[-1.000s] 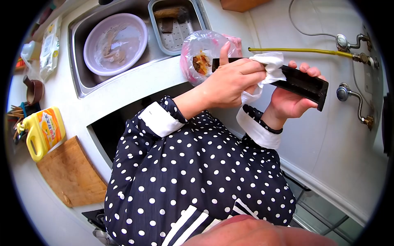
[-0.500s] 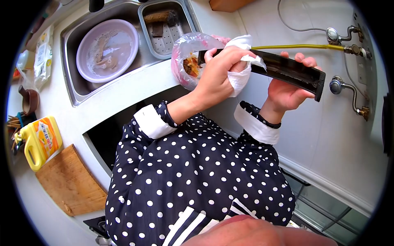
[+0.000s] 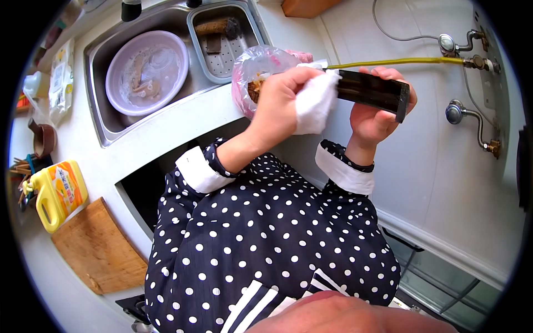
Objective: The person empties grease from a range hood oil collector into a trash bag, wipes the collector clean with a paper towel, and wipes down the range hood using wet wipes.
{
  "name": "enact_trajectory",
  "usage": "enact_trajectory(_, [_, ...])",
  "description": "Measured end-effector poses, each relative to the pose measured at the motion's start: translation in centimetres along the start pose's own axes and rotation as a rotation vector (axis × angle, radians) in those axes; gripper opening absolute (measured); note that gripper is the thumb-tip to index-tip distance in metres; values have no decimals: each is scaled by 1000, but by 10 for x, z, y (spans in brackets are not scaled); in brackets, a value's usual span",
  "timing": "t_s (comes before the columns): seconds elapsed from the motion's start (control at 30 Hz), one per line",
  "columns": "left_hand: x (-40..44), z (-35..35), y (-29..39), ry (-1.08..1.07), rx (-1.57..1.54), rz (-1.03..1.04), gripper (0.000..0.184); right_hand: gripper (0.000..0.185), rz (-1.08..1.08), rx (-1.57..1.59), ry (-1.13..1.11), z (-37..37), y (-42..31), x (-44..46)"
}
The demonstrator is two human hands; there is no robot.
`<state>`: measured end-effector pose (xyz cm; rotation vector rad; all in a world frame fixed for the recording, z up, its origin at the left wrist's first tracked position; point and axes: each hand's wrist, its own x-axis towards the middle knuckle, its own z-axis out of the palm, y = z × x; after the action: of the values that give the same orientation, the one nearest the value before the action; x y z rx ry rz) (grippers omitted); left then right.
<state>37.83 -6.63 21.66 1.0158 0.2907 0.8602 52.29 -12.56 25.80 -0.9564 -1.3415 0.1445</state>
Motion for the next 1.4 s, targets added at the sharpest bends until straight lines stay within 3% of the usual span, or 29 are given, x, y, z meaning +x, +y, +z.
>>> enact_trajectory(0.13, [-3, 15, 3, -12, -153, 104, 19, 60, 17, 79, -15, -1, 4, -3])
enact_trajectory(0.2, [-4, 21, 3, -10, -110, 196, 19, 59, 39, 122, -85, 0, 5, -7])
enact_trajectory(0.23, [-4, 23, 3, -9, -89, 242, 19, 60, 71, -9, -112, 4, 1, -11])
enact_trajectory(0.4, [1, 29, 4, -45, 215, 693, 21, 59, 80, 33, -108, 6, 4, -15])
enact_trajectory(0.6, [12, 32, 5, -172, 288, 890, 25, 60, 64, 101, -20, 17, 4, -16])
enact_trajectory(0.97, [12, 33, 14, -148, 276, 864, 23, 55, -110, 148, 18, 13, 9, -11])
enact_trajectory(1.17, [10, 26, 7, -173, 352, 778, 26, 57, -13, 219, 251, 32, -17, -8])
enact_trajectory(1.4, [11, 9, -8, -284, 345, 573, 29, 59, -31, 87, 147, 8, -13, -4])
